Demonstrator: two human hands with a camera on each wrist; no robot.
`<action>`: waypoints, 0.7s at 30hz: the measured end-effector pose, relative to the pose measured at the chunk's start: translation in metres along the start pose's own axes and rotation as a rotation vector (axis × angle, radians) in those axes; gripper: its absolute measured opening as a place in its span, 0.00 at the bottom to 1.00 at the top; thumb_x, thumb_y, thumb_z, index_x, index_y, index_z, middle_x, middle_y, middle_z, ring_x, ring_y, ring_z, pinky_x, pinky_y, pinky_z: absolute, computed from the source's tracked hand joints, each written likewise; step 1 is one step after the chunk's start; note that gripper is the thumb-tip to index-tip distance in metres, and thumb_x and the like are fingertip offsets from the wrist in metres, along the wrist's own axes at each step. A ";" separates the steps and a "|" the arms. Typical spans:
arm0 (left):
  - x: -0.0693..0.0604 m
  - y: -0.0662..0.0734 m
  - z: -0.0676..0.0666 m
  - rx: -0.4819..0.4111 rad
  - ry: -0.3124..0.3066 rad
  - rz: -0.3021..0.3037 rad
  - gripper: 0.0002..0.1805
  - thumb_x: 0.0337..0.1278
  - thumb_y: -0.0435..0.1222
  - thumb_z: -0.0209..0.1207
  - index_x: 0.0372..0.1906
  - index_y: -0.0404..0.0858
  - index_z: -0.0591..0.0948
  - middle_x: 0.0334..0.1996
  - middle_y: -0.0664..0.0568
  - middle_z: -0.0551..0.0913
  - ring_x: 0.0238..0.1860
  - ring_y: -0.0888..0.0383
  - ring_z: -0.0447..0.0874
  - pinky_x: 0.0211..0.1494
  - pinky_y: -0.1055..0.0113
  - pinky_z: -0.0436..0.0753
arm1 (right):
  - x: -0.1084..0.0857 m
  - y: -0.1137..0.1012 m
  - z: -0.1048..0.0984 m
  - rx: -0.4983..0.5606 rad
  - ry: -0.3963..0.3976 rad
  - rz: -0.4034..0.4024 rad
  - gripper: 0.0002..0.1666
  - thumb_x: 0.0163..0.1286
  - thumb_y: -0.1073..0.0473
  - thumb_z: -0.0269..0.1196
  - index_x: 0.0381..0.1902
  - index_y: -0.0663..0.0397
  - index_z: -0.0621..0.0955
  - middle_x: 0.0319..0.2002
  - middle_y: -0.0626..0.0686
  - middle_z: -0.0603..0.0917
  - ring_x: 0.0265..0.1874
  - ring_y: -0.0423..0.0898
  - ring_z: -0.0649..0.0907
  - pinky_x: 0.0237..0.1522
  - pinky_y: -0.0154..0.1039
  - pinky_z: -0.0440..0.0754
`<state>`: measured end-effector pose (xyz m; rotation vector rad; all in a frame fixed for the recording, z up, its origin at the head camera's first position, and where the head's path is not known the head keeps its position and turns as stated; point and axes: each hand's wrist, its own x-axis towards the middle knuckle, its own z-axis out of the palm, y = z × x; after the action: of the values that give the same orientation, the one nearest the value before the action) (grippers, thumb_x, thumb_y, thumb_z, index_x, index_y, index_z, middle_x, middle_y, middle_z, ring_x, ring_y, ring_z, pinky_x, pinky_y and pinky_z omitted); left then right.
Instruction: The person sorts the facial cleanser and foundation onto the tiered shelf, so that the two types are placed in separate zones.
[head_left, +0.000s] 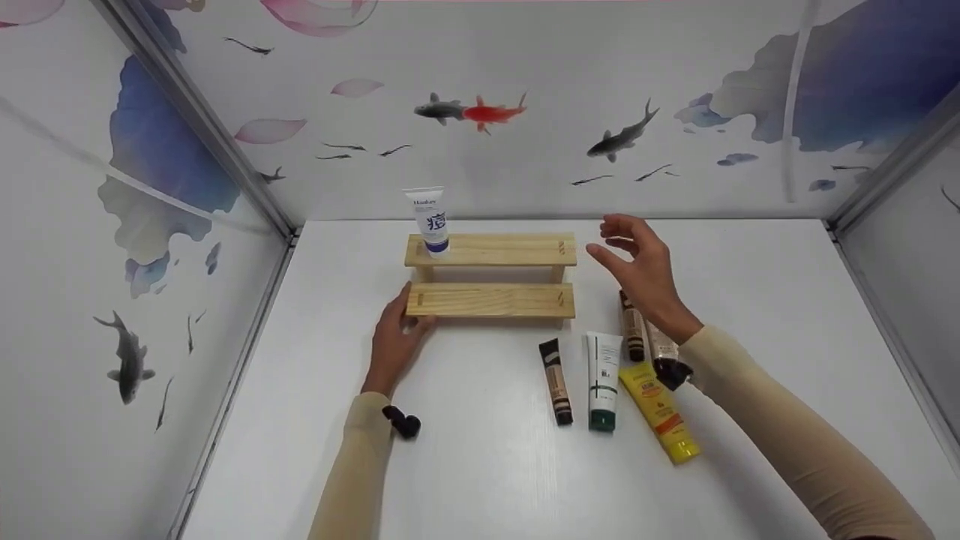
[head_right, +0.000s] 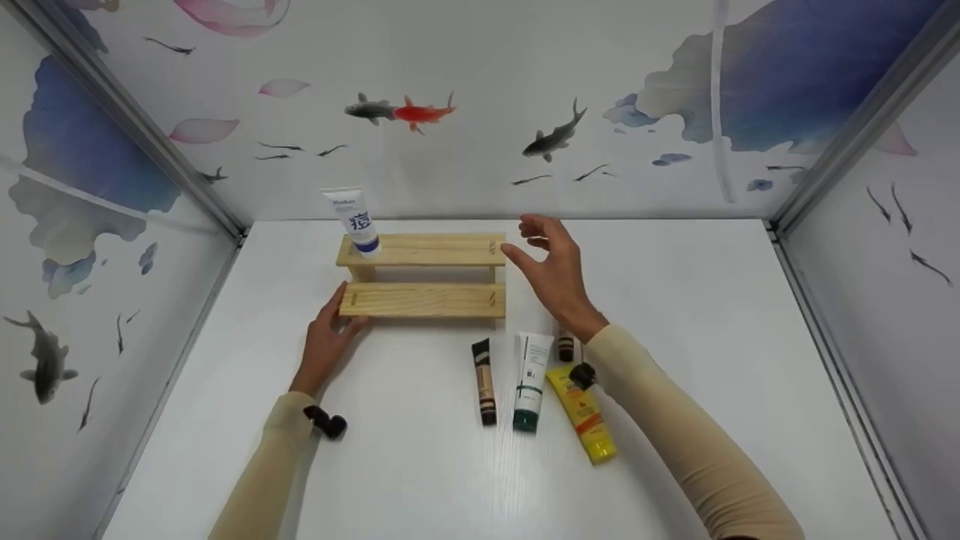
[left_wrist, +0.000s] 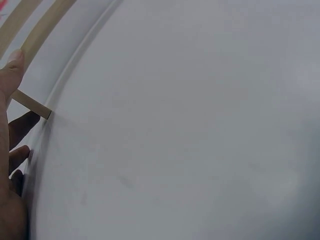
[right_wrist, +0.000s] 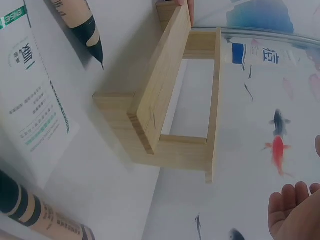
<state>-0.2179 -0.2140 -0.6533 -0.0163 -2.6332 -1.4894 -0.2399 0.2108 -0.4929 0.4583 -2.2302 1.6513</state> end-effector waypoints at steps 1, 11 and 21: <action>0.000 0.000 0.000 -0.002 0.000 0.004 0.54 0.70 0.66 0.66 0.90 0.51 0.58 0.84 0.47 0.67 0.82 0.48 0.68 0.86 0.51 0.67 | -0.001 0.001 -0.003 -0.004 0.004 0.011 0.29 0.76 0.62 0.75 0.71 0.61 0.79 0.62 0.53 0.83 0.63 0.54 0.83 0.71 0.45 0.81; 0.000 -0.002 0.000 -0.007 0.004 0.016 0.52 0.71 0.66 0.65 0.90 0.52 0.59 0.83 0.46 0.68 0.83 0.47 0.67 0.86 0.51 0.67 | -0.011 0.011 -0.029 -0.069 0.028 0.059 0.28 0.76 0.64 0.74 0.71 0.61 0.80 0.61 0.55 0.83 0.62 0.54 0.83 0.71 0.49 0.82; 0.000 -0.003 0.000 -0.015 0.004 0.015 0.53 0.69 0.68 0.65 0.90 0.53 0.59 0.84 0.48 0.67 0.83 0.48 0.66 0.86 0.51 0.65 | -0.026 0.022 -0.057 -0.132 0.018 0.106 0.26 0.79 0.67 0.70 0.70 0.67 0.79 0.62 0.60 0.83 0.60 0.51 0.83 0.70 0.39 0.82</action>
<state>-0.2176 -0.2152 -0.6557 -0.0342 -2.6123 -1.5031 -0.2224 0.2732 -0.5070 0.2958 -2.3692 1.5386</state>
